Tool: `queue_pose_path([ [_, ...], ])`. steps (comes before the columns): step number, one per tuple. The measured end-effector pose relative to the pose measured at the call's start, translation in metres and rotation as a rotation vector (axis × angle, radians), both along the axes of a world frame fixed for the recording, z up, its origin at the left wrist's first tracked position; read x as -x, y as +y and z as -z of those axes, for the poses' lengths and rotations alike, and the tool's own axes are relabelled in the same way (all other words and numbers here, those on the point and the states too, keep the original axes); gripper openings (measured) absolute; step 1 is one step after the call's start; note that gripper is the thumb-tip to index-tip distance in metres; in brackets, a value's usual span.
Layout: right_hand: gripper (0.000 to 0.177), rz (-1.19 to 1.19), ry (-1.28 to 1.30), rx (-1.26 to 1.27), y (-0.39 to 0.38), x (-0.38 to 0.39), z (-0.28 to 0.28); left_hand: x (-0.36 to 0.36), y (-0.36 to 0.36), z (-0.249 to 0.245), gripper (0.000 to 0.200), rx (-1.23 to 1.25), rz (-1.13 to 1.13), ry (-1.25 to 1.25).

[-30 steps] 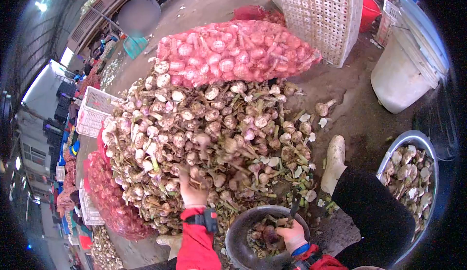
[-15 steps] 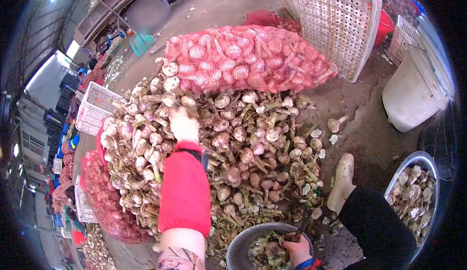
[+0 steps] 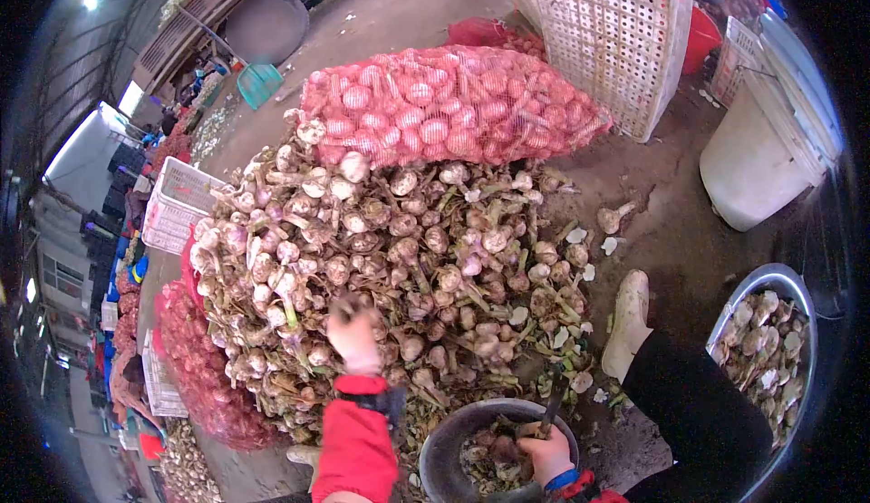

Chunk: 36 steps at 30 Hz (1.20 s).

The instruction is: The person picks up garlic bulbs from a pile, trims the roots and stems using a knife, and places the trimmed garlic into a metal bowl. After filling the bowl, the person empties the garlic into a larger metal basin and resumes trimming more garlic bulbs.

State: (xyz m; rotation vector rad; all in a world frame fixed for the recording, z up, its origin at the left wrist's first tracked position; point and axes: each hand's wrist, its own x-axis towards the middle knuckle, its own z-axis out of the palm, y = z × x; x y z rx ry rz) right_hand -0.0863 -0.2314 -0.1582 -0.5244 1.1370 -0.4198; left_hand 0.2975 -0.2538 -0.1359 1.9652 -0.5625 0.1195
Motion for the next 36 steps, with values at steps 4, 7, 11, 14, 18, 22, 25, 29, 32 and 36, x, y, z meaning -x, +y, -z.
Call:
queue_pose_path([
  [4,0.028,-0.066,0.075,-0.020,-0.006,-0.004,0.001,-0.058,-0.076,-0.096,0.062,0.447,0.057,0.402],
  [7,0.028,-0.108,0.145,-0.048,-0.002,-0.005,0.010,-0.116,-0.113,-0.082,0.069,-0.059,-0.228,0.219],
  [11,0.026,-0.134,0.154,0.025,-0.003,-0.002,0.009,-0.124,-0.100,-0.060,0.055,0.009,-0.115,0.095],
  [14,0.023,-0.147,0.174,0.032,-0.008,-0.002,0.000,-0.058,-0.067,-0.097,0.040,0.293,0.168,0.507],
  [18,0.019,-0.092,0.128,0.005,0.001,0.003,0.016,-0.002,-0.011,-0.052,0.055,0.348,0.303,0.831],
  [22,0.019,-0.095,0.123,0.061,0.000,0.004,0.013,0.015,-0.040,-0.017,0.068,-0.265,0.491,0.326],
  [25,0.021,-0.119,0.151,0.075,-0.003,-0.003,0.000,-0.008,-0.073,0.014,0.066,-0.741,0.415,0.054],
  [29,0.024,-0.174,0.152,0.062,-0.004,-0.004,-0.006,-0.015,-0.077,0.036,0.065,-0.702,0.398,0.120],
  [32,0.025,-0.102,0.096,-0.003,-0.004,-0.007,-0.013,0.039,-0.060,0.001,0.060,-0.520,0.361,0.480],
  [36,0.026,-0.028,-0.054,-0.003,0.001,-0.010,-0.022,0.082,0.002,0.012,0.065,0.010,0.315,0.664],
])
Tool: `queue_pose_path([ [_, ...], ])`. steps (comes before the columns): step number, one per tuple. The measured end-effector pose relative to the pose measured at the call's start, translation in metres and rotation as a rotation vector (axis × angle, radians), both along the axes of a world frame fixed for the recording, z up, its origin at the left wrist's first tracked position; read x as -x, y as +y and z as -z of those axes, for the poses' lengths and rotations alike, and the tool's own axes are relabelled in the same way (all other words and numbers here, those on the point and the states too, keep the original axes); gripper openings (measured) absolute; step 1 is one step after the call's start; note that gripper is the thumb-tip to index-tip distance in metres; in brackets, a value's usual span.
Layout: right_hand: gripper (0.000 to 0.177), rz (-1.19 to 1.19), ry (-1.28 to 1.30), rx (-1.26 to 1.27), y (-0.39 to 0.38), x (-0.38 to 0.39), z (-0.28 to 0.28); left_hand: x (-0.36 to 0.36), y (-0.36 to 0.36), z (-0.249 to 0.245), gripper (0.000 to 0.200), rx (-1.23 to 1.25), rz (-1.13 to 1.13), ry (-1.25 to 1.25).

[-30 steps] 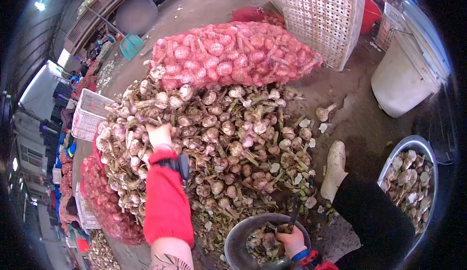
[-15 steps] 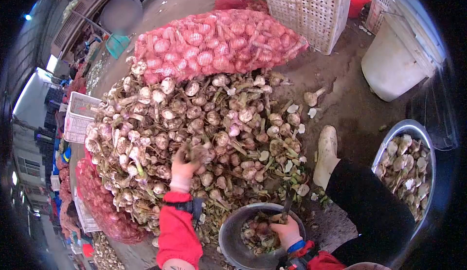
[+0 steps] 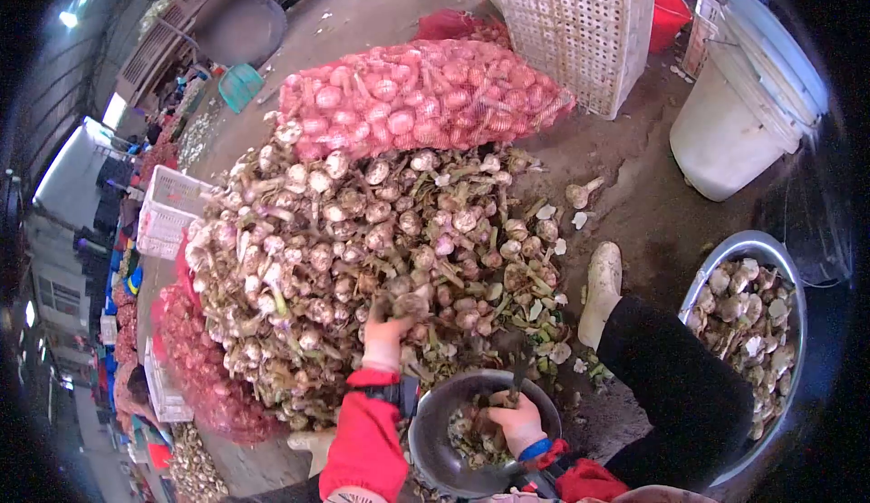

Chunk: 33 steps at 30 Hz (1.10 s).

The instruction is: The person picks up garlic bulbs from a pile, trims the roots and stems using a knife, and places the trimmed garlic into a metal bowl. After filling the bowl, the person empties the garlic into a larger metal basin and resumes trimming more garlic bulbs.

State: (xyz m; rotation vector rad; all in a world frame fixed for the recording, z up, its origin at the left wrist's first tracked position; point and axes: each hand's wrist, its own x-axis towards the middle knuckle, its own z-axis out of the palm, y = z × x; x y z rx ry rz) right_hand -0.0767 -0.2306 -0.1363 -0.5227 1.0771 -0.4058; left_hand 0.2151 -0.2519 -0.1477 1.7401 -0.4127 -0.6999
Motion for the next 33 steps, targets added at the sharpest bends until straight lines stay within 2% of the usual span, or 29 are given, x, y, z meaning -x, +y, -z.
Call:
queue_pose_path([
  [2,0.025,-0.024,-0.043,0.030,0.007,0.003,-0.002,0.031,0.045,-0.069,0.054,0.265,-0.089,0.245],
  [3,0.026,-0.048,-0.105,-0.043,0.012,0.006,0.005,0.044,0.072,-0.112,0.048,0.276,-0.102,0.224],
  [4,0.025,-0.094,-0.069,0.052,0.015,0.008,-0.004,0.055,0.099,-0.157,0.042,0.287,-0.128,0.204],
  [6,0.026,-0.139,-0.021,0.171,0.018,0.008,-0.028,0.087,0.160,-0.231,0.035,0.484,-0.438,0.006],
  [8,0.028,-0.050,-0.254,0.103,0.030,0.010,-0.004,0.085,0.274,-0.262,0.033,0.480,-0.620,-0.265],
  [10,0.032,-0.136,-0.262,0.048,0.035,0.014,0.009,0.127,0.342,-0.315,0.032,0.246,-0.690,-0.576],
  [11,0.033,-0.153,-0.222,0.024,0.040,0.018,0.011,0.144,0.379,-0.321,0.030,0.141,-0.850,-0.625],
  [12,0.033,-0.153,-0.187,0.012,0.039,0.019,0.014,0.162,0.417,-0.318,0.029,0.048,-0.994,-0.672],
  [14,0.035,-0.207,-0.157,0.059,0.041,0.021,0.015,0.197,0.492,-0.282,0.029,0.053,-1.150,-0.577],
  [15,0.036,-0.224,-0.151,0.058,0.041,0.021,0.002,0.211,0.540,-0.252,0.032,-0.046,-1.356,-0.429],
  [16,0.036,-0.225,-0.142,0.059,0.039,0.022,-0.007,0.233,0.576,-0.210,0.035,-0.168,-1.506,-0.469],
  [17,0.039,-0.262,-0.118,0.052,0.036,0.026,0.019,0.251,0.638,-0.154,0.037,-0.176,-1.318,-0.476],
  [18,0.042,-0.277,-0.040,0.104,0.036,0.027,0.017,0.277,0.668,-0.124,0.040,-0.416,-1.251,-0.124],
  [19,0.042,-0.228,-0.059,0.125,0.036,0.028,0.015,0.286,0.696,-0.062,0.042,-0.085,-1.349,-0.195],
  [20,0.043,-0.176,-0.077,0.146,0.037,0.028,0.011,0.289,0.644,-0.068,0.043,-0.197,-1.523,-0.152],
  [21,0.038,-0.159,-0.084,0.187,0.037,0.029,0.014,0.271,0.611,-0.091,0.043,-0.174,-1.457,-0.146],
  [24,0.032,-0.105,-0.064,0.190,0.035,0.028,0.015,0.223,0.497,-0.190,0.052,-0.796,-1.240,-0.590],
  [26,0.036,-0.143,-0.052,0.166,0.034,0.029,0.041,0.199,0.452,-0.227,0.061,-1.199,-1.080,-0.923],
  [28,0.031,-0.160,0.003,0.175,0.036,0.025,0.042,0.084,0.544,-0.185,0.050,-0.573,-0.870,-1.109],
  [30,0.025,-0.114,-0.048,0.132,0.042,0.015,0.047,0.056,0.415,-0.228,0.046,-0.393,-0.708,-0.926],
  [32,0.023,-0.158,0.033,0.124,0.039,0.008,0.030,0.034,0.293,-0.245,0.041,-0.520,-0.236,-1.015],
  [33,0.023,-0.162,0.030,0.115,0.039,0.005,0.035,0.028,0.230,-0.246,0.035,-0.460,0.017,-1.246],
])
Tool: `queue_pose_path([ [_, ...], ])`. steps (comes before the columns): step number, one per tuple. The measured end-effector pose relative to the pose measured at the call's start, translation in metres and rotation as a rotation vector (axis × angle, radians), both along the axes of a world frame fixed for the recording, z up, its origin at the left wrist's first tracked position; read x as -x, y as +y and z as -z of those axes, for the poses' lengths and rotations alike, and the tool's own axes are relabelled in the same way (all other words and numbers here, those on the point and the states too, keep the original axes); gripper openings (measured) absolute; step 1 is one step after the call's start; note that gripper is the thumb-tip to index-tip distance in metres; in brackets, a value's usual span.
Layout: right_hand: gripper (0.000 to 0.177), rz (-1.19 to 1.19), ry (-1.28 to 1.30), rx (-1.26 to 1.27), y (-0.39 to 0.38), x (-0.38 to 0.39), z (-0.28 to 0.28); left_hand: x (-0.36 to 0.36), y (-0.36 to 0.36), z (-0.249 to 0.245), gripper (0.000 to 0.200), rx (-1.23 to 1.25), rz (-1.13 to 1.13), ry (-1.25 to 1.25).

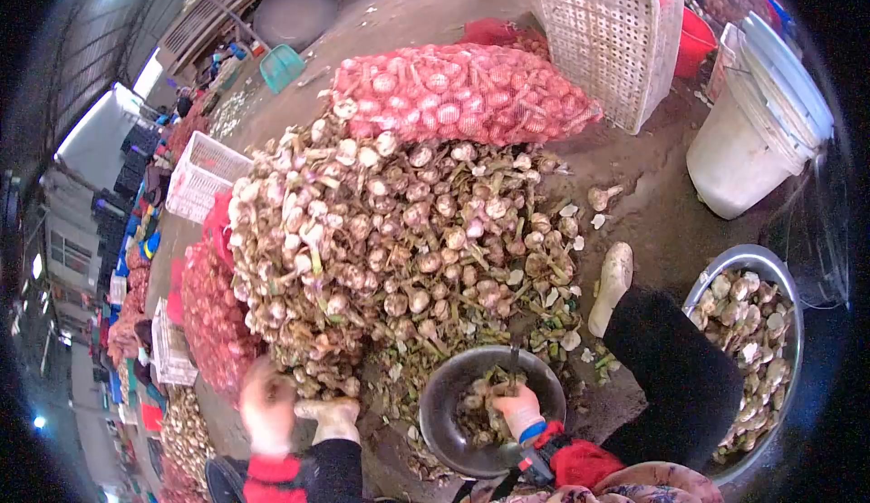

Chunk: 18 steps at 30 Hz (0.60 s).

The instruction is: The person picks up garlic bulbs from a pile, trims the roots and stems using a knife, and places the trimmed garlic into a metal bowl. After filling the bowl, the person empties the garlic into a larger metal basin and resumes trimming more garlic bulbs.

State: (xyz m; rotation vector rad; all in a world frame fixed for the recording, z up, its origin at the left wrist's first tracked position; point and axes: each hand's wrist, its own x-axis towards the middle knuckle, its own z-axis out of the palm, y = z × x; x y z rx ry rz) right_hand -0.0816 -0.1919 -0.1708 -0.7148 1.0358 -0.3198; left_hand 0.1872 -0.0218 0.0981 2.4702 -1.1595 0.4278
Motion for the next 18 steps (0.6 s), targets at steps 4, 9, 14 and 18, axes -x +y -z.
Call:
queue_pose_path([
  [4,0.026,0.070,-0.068,-0.102,-0.004,-0.005,0.010,-0.064,-0.182,0.100,0.028,-0.089,0.232,0.179],
  [9,0.022,0.113,0.086,-0.062,-0.027,-0.009,0.005,-0.160,-0.320,0.201,0.045,-0.437,-0.236,0.340],
  [14,0.025,0.102,0.101,-0.180,-0.042,-0.003,0.008,-0.167,-0.337,0.206,0.044,-0.622,-0.295,0.273],
  [18,0.025,0.089,0.165,-0.156,-0.041,-0.004,-0.006,-0.172,-0.320,0.216,0.030,-0.747,-0.221,0.116],
])
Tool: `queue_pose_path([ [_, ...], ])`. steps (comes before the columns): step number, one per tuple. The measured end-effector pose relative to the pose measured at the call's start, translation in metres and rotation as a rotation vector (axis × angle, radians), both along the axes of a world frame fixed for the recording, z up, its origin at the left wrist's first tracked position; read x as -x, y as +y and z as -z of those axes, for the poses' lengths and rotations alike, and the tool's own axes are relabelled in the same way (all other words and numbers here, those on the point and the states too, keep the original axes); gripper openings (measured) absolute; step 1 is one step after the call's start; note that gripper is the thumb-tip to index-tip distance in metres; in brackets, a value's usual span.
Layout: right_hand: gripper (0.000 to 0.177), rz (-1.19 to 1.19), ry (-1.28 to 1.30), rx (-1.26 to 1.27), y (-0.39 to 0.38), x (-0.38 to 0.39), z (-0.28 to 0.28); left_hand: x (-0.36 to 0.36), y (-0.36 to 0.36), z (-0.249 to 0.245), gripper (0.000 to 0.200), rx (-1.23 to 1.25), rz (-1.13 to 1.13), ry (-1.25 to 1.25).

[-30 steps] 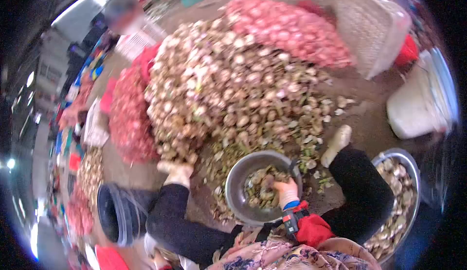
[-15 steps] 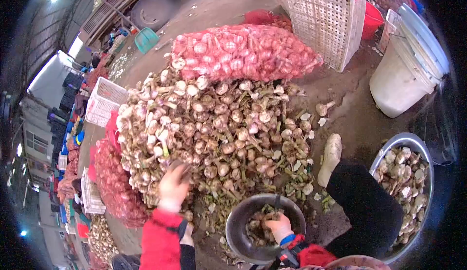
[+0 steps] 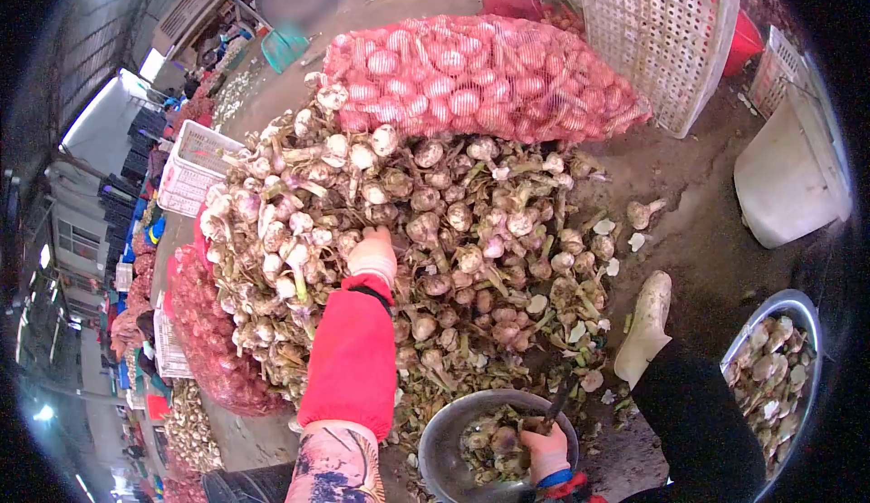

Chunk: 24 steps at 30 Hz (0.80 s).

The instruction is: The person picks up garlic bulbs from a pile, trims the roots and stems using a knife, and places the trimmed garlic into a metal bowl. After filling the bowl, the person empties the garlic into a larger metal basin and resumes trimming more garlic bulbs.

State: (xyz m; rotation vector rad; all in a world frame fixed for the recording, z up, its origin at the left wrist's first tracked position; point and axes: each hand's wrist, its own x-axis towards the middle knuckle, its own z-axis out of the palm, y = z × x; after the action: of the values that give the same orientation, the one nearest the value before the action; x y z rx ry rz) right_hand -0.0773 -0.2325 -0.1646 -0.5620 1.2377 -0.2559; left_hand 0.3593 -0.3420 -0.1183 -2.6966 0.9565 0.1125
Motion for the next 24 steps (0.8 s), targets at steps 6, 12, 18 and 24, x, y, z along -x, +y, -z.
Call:
queue_pose_path([
  [6,0.023,0.015,-0.046,-0.004,0.001,0.003,-0.002,0.038,0.036,-0.024,0.031,0.214,-0.053,0.176],
  [12,0.026,0.049,-0.152,0.047,0.005,0.005,0.003,0.032,0.110,-0.102,0.029,1.259,-0.346,-0.087],
  [18,0.025,0.043,-0.032,0.050,0.004,-0.005,-0.001,-0.062,0.084,-0.134,0.051,0.797,-0.479,-0.415],
  [24,0.023,0.024,-0.077,0.091,0.008,-0.011,-0.001,-0.046,0.120,-0.083,0.018,0.300,-0.194,-0.323],
])
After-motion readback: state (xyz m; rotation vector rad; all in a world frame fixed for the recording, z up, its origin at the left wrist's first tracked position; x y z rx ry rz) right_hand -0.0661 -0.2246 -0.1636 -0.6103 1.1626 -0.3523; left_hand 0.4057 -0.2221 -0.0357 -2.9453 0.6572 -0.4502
